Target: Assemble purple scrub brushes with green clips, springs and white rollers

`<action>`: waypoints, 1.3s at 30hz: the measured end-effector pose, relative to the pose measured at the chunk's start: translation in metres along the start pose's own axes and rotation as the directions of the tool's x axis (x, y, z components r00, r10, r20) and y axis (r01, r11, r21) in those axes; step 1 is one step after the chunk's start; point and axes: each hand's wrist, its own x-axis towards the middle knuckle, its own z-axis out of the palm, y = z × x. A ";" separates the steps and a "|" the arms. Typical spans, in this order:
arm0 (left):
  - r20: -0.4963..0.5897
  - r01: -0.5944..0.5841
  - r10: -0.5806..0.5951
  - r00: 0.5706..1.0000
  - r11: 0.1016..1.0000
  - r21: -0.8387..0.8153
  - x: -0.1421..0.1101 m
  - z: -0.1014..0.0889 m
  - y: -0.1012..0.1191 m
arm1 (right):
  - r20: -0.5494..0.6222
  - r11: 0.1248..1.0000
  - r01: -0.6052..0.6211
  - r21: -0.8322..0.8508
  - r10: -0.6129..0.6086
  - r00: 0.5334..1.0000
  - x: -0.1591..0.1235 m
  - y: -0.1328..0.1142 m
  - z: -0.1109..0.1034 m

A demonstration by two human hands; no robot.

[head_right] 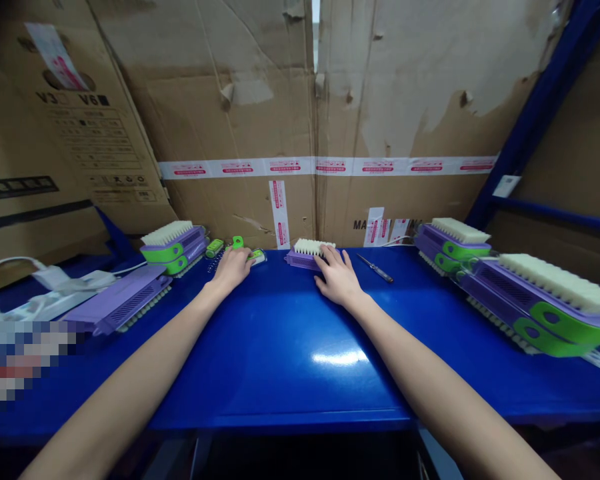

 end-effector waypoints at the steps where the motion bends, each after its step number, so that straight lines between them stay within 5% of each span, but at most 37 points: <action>1: -0.003 0.004 -0.004 1.000 1.000 0.005 0.000 0.000 0.001 | 0.000 1.000 0.001 0.000 -0.001 1.000 0.000 0.000 0.000; 20: 0.044 0.065 -0.064 0.997 0.997 -0.036 -0.002 -0.005 0.008 | 0.001 1.000 0.001 0.011 -0.001 1.000 0.000 0.001 0.000; 29: -0.072 0.002 -0.007 0.997 0.997 -0.074 -0.002 -0.009 0.008 | -0.010 1.000 0.007 0.024 -0.007 1.000 0.000 0.001 0.000; 35: -0.082 -0.157 0.150 0.985 0.984 -0.088 -0.005 -0.009 0.023 | -0.030 0.999 0.040 0.032 -0.039 0.999 0.000 -0.001 -0.001; 39: 0.022 -0.395 0.402 0.915 0.908 -0.142 -0.012 -0.005 0.047 | -0.011 0.999 0.032 0.013 -0.032 0.999 0.000 -0.001 0.000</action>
